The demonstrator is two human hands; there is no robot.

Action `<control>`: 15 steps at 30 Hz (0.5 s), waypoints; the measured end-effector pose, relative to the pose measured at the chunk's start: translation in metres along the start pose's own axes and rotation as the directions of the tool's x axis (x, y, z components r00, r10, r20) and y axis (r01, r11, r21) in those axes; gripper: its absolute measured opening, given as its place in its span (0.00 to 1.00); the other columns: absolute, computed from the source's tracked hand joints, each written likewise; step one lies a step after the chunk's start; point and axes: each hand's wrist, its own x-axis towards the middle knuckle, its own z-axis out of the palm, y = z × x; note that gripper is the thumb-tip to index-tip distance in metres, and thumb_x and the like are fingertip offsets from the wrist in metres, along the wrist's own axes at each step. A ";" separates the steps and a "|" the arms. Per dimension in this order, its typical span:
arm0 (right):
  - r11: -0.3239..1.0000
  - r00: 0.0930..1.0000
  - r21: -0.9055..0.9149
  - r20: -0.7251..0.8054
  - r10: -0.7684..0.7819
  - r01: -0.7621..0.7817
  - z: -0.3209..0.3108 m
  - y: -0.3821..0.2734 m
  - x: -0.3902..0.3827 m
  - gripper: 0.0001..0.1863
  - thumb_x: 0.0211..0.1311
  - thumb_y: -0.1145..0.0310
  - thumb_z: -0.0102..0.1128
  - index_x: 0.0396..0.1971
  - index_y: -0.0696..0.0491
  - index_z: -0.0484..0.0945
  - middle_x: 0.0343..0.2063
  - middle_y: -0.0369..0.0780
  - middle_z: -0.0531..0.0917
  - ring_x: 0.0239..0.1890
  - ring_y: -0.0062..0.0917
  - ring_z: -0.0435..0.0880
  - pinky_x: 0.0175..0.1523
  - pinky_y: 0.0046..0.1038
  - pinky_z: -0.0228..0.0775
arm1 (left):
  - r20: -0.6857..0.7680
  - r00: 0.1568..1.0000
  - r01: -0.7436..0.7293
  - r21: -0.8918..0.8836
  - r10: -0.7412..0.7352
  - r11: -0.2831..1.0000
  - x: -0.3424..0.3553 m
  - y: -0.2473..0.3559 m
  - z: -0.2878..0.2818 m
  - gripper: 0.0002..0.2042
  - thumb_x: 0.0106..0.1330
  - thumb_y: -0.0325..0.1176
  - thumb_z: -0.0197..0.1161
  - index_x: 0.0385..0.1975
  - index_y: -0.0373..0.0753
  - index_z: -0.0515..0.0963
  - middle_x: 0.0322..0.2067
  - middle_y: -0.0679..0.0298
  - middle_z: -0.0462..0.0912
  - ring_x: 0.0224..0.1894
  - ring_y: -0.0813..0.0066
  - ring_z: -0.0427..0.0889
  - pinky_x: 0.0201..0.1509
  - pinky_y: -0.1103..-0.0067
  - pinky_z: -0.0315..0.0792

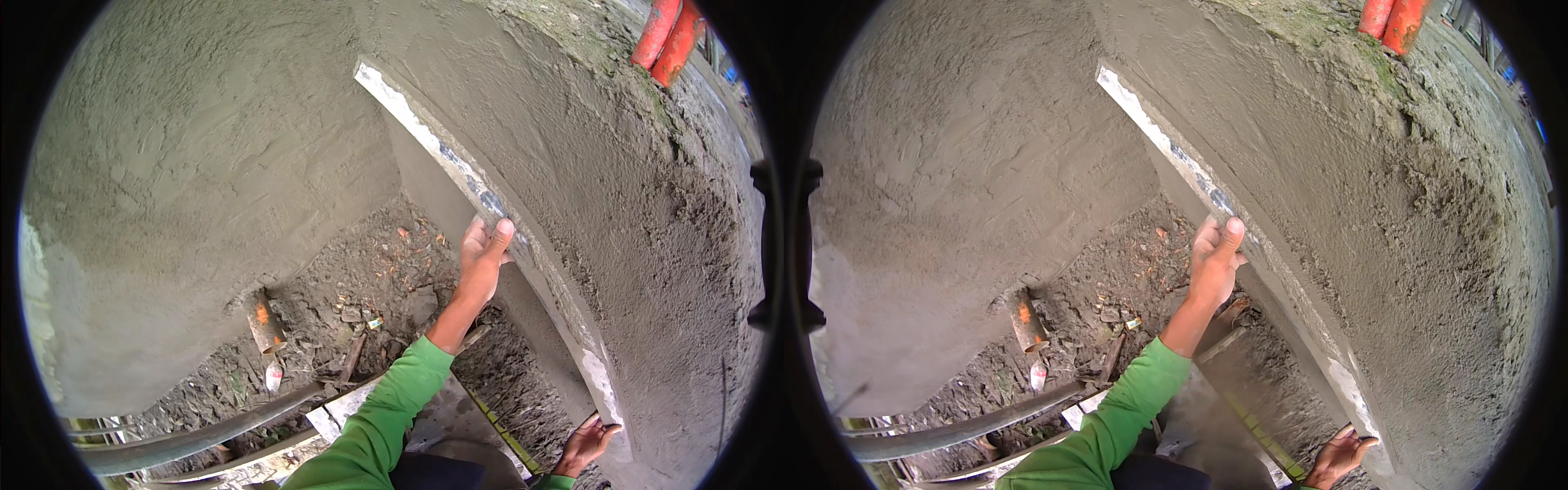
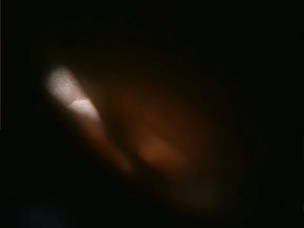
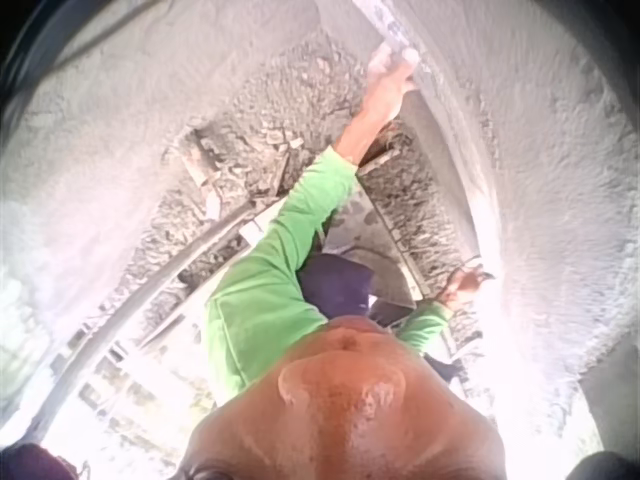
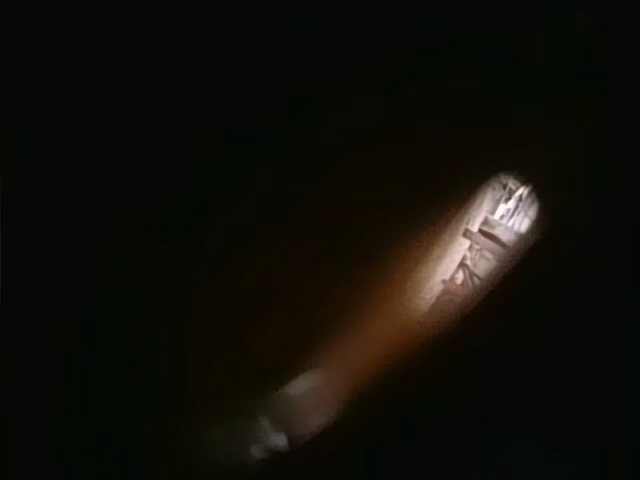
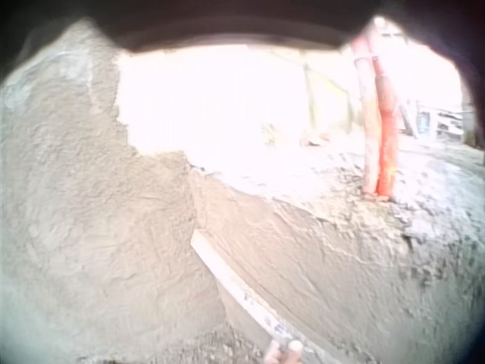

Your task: The person applies and smooths wet cement onto a vertical wall using a trowel and a long straightedge. They repeatedly scoop cement from a bucket, spread it on the wall, and level the surface with the straightedge.

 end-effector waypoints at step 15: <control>0.997 0.983 -0.011 -0.169 0.076 -0.079 -0.025 0.019 -0.008 0.25 0.65 0.58 0.58 0.55 0.59 0.69 0.53 0.40 0.76 0.56 0.25 0.74 0.63 0.24 0.67 | 0.064 0.993 -0.104 0.042 0.101 0.994 -0.022 0.017 -0.001 0.21 0.67 0.41 0.61 0.53 0.36 0.68 0.43 0.67 0.76 0.45 0.82 0.74 0.45 0.81 0.71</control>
